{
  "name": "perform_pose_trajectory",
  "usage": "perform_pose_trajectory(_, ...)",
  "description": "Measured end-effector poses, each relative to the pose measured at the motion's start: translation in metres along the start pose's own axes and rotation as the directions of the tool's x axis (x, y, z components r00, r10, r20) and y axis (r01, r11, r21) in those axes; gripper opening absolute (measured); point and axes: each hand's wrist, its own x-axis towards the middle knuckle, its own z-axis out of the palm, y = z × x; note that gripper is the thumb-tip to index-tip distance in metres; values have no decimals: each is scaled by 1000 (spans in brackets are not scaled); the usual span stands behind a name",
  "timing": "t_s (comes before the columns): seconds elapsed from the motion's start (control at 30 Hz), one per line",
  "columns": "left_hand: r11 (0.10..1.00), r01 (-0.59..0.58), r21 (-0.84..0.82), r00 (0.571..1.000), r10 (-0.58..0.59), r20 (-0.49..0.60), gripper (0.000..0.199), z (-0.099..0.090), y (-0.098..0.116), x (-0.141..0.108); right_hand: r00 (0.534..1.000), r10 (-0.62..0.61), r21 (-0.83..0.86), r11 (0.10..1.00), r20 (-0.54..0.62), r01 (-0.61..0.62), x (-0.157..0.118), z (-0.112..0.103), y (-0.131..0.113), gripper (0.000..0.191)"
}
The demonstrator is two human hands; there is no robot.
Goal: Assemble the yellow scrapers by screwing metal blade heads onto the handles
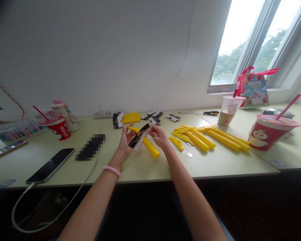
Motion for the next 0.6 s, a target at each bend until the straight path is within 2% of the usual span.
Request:
perform_pose_trajectory(0.17, 994, -18, 105, 999, 21, -26, 31, -6, -4, 3, 994, 91, -25, 995, -58, -92, 1, -2, 6, 12)
perform_pose_trajectory(0.27, 980, -35, 197, 999, 32, 18, 21, -8, -9, 5, 982, 163, -54, 984, -91, -169, 1, -2, 8, 15)
perform_pose_trajectory(0.33, 978, -36, 208, 999, 28, 41, 27, -6, -9, 4, 979, 171, -81, 980, -109, -181, 1, -1, 8, 16)
perform_pose_trajectory(0.5, 995, 56, 82, 996, -62, 63, 49, 1, 1, -5, 980, 141, -184, 969, -138, -166, 0, -1, 5, 17)
perform_pose_trajectory(0.6, 984, 89, 152, 989, -105, 100, 51, 2, 4, -10, 969, 150, -242, 950, -199, -196, 0, -4, 5, 18)
